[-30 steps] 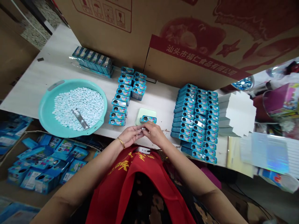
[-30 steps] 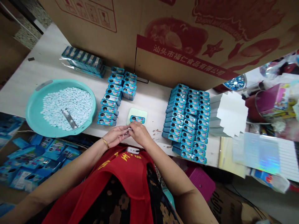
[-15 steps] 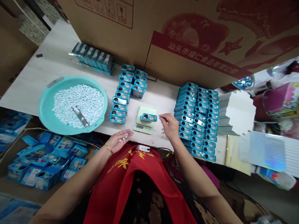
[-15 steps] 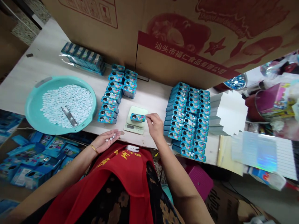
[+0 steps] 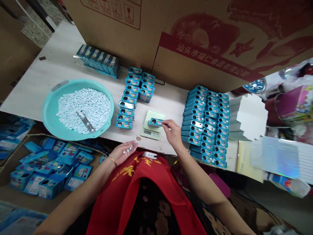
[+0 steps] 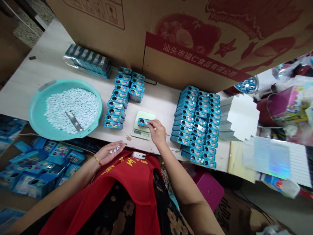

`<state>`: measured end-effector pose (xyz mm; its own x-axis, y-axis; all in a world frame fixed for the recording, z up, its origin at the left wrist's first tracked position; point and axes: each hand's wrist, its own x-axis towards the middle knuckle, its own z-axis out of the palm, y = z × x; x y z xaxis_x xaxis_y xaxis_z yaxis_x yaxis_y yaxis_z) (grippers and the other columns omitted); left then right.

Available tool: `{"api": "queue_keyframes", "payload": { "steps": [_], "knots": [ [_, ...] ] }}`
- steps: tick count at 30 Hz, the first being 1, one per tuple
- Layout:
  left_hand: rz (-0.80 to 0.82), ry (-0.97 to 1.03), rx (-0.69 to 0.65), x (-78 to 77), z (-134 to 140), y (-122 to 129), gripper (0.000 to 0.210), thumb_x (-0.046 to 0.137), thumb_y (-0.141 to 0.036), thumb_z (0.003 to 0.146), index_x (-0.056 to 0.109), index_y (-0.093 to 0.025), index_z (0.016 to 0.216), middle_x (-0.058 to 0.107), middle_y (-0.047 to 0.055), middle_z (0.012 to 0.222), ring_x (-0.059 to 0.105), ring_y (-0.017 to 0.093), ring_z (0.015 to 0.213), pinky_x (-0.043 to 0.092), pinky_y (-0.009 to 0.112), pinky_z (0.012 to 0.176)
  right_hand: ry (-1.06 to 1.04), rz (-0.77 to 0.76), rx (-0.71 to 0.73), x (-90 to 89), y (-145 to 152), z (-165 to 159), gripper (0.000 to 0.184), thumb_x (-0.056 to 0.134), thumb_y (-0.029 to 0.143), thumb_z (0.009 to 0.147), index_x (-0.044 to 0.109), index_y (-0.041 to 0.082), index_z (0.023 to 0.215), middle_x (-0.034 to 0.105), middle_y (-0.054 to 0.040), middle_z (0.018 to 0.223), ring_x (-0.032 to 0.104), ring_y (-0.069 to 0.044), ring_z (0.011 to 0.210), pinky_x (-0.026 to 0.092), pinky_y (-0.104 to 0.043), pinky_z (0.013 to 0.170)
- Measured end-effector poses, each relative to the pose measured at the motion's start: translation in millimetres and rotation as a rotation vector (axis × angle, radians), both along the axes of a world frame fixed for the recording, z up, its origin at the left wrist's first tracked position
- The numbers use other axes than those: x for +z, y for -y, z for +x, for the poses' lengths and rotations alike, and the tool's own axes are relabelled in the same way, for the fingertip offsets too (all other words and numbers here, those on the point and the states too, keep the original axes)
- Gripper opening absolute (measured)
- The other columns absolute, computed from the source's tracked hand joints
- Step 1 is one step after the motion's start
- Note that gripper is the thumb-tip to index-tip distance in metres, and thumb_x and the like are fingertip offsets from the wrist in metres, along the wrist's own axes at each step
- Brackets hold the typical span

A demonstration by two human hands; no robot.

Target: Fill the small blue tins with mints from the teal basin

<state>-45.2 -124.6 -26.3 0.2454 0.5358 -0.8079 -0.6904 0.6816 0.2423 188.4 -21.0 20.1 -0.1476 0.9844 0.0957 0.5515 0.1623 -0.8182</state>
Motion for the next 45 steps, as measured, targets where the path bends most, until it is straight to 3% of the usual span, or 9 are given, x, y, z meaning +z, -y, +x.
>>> {"api": "queue_keyframes", "payload": {
  "steps": [16,21,24,26,31,35,38,41,45],
  "knots": [
    [0.045,0.059,-0.008,-1.5,11,-8,0.025,0.053,-0.001,0.070,0.061,-0.005,0.094,0.064,0.017,0.095,0.060,0.020,0.090,0.049,0.026,0.080,0.039,0.017,0.080,-10.9,-16,-16,0.019,0.048,0.022,0.079,0.062,0.020,0.091,0.060,-0.0034,0.090,0.055,-0.015,0.084,0.044,-0.028,0.076],
    [-0.002,0.026,0.017,-2.6,8,-10,0.025,0.051,0.000,0.071,0.060,-0.004,0.094,0.064,0.017,0.093,0.061,0.020,0.089,0.049,0.026,0.080,0.183,0.045,0.063,-19.9,-17,6,0.026,0.051,0.027,0.078,0.057,0.021,0.103,0.056,-0.0057,0.101,0.050,-0.018,0.095,0.043,-0.034,0.081],
    [-0.040,0.001,0.068,-3.4,5,-7,0.025,0.050,0.003,0.071,0.059,-0.004,0.093,0.065,0.017,0.090,0.059,0.022,0.092,0.049,0.027,0.081,0.339,0.022,0.180,-26.0,-16,16,0.046,0.058,0.028,0.072,0.048,0.021,0.116,0.050,-0.0083,0.111,0.045,-0.022,0.100,0.040,-0.039,0.085],
    [-0.062,-0.016,0.093,-3.5,2,-5,0.025,0.050,0.003,0.070,0.058,-0.003,0.093,0.065,0.018,0.089,0.059,0.023,0.094,0.049,0.027,0.081,0.408,-0.001,0.248,-30.7,-19,17,0.045,0.058,0.025,0.071,0.048,0.019,0.115,0.051,-0.0091,0.108,0.046,-0.023,0.097,0.041,-0.039,0.084],
    [-0.069,-0.082,0.160,-2.6,-7,1,0.030,0.050,0.002,0.071,0.055,-0.004,0.101,0.064,0.019,0.094,0.058,0.023,0.095,0.049,0.029,0.081,0.395,0.044,0.210,-39.2,-64,-12,0.034,0.054,0.024,0.074,0.052,0.018,0.107,0.054,-0.0074,0.095,0.048,-0.020,0.087,0.042,-0.034,0.079],
    [-0.072,-0.101,0.195,-1.0,-10,2,0.036,0.050,0.001,0.072,0.051,-0.005,0.108,0.063,0.018,0.097,0.057,0.024,0.097,0.049,0.028,0.081,0.388,0.029,0.114,-45.0,-116,-64,0.037,0.054,0.020,0.073,0.051,0.016,0.109,0.054,-0.0076,0.098,0.049,-0.021,0.090,0.041,-0.034,0.082],
    [-0.089,-0.101,0.187,-0.8,-7,0,0.036,0.049,0.001,0.072,0.052,-0.005,0.107,0.062,0.018,0.098,0.056,0.023,0.099,0.049,0.027,0.082,0.373,-0.007,0.078,-51.1,-131,-79,0.038,0.051,0.014,0.073,0.050,0.016,0.111,0.053,-0.0085,0.107,0.048,-0.020,0.097,0.040,-0.033,0.085],
    [-0.114,-0.094,0.159,-2.5,-3,-4,0.034,0.047,0.001,0.074,0.053,-0.007,0.106,0.062,0.017,0.098,0.055,0.022,0.100,0.049,0.026,0.082,0.351,0.066,0.048,-50.0,-102,-38,0.035,0.048,0.014,0.076,0.051,0.017,0.111,0.047,-0.0083,0.118,0.044,-0.018,0.105,0.038,-0.032,0.088],
    [-0.139,-0.105,0.023,-8.0,0,-14,0.030,0.046,0.001,0.075,0.056,-0.008,0.102,0.063,0.016,0.096,0.059,0.020,0.095,0.050,0.022,0.076,0.495,0.146,-0.080,-27.0,-7,75,0.022,0.045,0.023,0.081,0.058,0.019,0.099,0.055,-0.0073,0.099,0.047,-0.019,0.096,0.038,-0.033,0.085]
  ]
}}
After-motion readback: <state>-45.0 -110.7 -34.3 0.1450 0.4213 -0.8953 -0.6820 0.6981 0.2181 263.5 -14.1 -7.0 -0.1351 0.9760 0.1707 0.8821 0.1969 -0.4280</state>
